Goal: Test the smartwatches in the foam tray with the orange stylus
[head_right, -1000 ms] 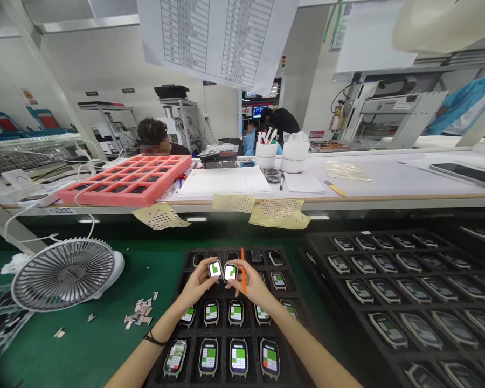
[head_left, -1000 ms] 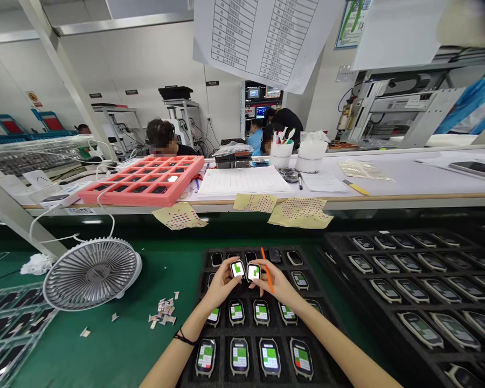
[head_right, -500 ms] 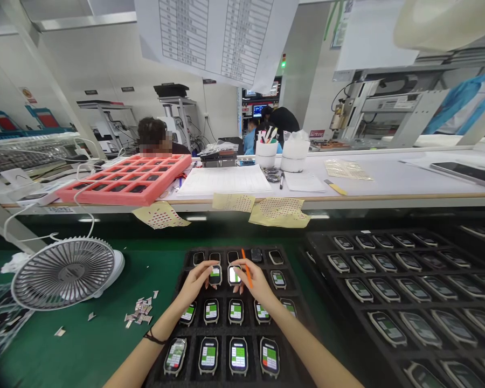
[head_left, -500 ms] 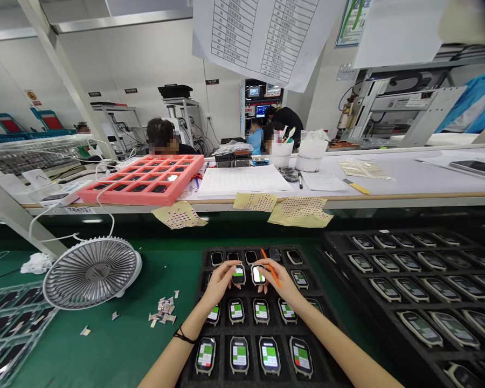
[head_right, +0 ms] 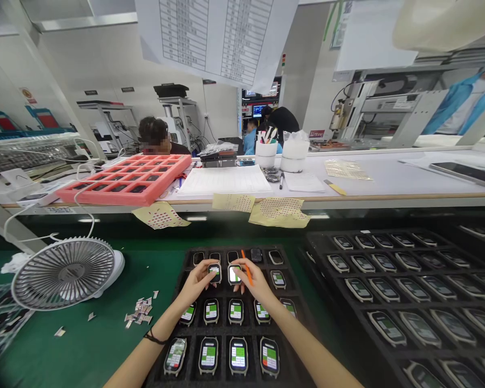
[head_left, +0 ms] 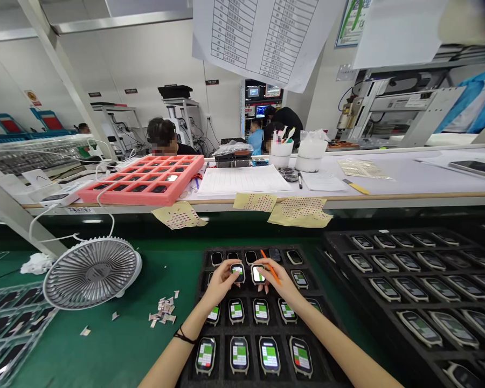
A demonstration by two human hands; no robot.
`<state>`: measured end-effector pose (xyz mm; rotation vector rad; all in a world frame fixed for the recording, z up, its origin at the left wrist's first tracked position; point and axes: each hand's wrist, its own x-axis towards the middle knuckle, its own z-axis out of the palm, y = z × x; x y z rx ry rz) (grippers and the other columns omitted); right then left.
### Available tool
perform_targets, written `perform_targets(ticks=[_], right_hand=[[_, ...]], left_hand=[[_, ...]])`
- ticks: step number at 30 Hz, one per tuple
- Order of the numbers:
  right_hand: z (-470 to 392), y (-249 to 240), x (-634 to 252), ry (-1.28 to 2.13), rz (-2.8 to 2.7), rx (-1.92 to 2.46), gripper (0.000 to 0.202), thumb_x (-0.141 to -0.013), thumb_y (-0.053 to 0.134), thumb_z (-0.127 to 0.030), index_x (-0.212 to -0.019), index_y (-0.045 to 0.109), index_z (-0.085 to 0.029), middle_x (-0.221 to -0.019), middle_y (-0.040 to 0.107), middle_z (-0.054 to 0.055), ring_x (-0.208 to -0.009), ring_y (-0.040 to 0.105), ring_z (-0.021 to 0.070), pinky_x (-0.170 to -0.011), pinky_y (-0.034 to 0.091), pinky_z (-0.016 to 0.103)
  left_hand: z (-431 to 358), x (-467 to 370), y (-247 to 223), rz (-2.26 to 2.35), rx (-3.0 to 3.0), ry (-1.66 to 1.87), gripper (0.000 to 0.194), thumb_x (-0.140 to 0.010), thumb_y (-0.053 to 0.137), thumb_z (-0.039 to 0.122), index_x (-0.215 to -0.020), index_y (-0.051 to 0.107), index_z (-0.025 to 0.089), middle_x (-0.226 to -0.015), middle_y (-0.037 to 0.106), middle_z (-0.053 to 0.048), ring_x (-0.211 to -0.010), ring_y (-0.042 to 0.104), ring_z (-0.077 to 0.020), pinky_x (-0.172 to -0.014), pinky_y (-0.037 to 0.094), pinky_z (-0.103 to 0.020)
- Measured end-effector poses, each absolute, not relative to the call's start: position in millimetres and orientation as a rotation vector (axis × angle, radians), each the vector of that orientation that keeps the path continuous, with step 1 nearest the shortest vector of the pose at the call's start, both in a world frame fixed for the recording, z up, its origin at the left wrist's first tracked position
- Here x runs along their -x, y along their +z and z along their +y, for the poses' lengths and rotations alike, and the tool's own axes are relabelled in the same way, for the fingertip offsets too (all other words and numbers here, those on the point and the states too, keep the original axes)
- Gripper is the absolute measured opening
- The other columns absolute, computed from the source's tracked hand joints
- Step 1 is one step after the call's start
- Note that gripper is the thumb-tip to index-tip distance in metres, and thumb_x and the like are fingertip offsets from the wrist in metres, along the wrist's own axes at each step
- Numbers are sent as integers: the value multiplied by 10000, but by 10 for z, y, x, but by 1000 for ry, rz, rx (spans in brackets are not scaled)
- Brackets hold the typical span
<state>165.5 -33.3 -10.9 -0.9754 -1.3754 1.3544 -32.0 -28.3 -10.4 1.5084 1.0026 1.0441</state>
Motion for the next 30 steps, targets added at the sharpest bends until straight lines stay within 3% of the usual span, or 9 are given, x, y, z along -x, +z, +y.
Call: perform_targets(ticks=[9, 14, 20, 24, 30], right_hand=[[-321, -136, -1666, 1340, -1352, 1049, 333, -766, 627, -509, -863, 559, -198, -715, 554, -37, -368, 559, 87, -355, 417, 215], [-310, -154, -1654, 1354, -1386, 1010, 325, -760, 655, -461, -942, 548, -214, -777, 582, -17, -452, 610, 115, -369, 427, 218], [-313, -159, -1653, 1345, -1433, 956, 410, -713, 717, -374, -1038, 513, -229, -846, 600, 10, -608, 664, 165, -393, 450, 218], [-320, -149, -1667, 1334, -1456, 968, 387, -729, 709, -367, -1035, 521, -224, -781, 591, -7, -592, 655, 159, -411, 456, 221], [-311, -129, -1680, 1308, -1380, 1027, 330, -751, 668, -470, -914, 552, -208, -729, 576, -25, -416, 576, 107, -365, 426, 227]], left_hand=[[-249, 345, -145, 1032, -1478, 996, 431, -832, 501, 557, -985, 618, 171, -699, 571, 4, -465, 516, -94, -451, 383, -218], [-260, 332, -140, 969, -1474, 1006, 413, -846, 515, 496, -1116, 564, 187, -910, 631, -56, -618, 613, -138, -486, 390, -220], [-294, 331, -123, 963, -1494, 1007, 516, -793, 621, 417, -1247, 470, 224, -1201, 549, -125, -795, 636, -181, -569, 456, -247], [-280, 336, -122, 1001, -1490, 1008, 439, -802, 608, 437, -1168, 525, 209, -1057, 601, -91, -690, 618, -152, -575, 479, -261], [-265, 339, -104, 1067, -1466, 1024, 433, -803, 551, 560, -984, 618, 172, -808, 598, -34, -521, 491, -95, -475, 444, -226]])
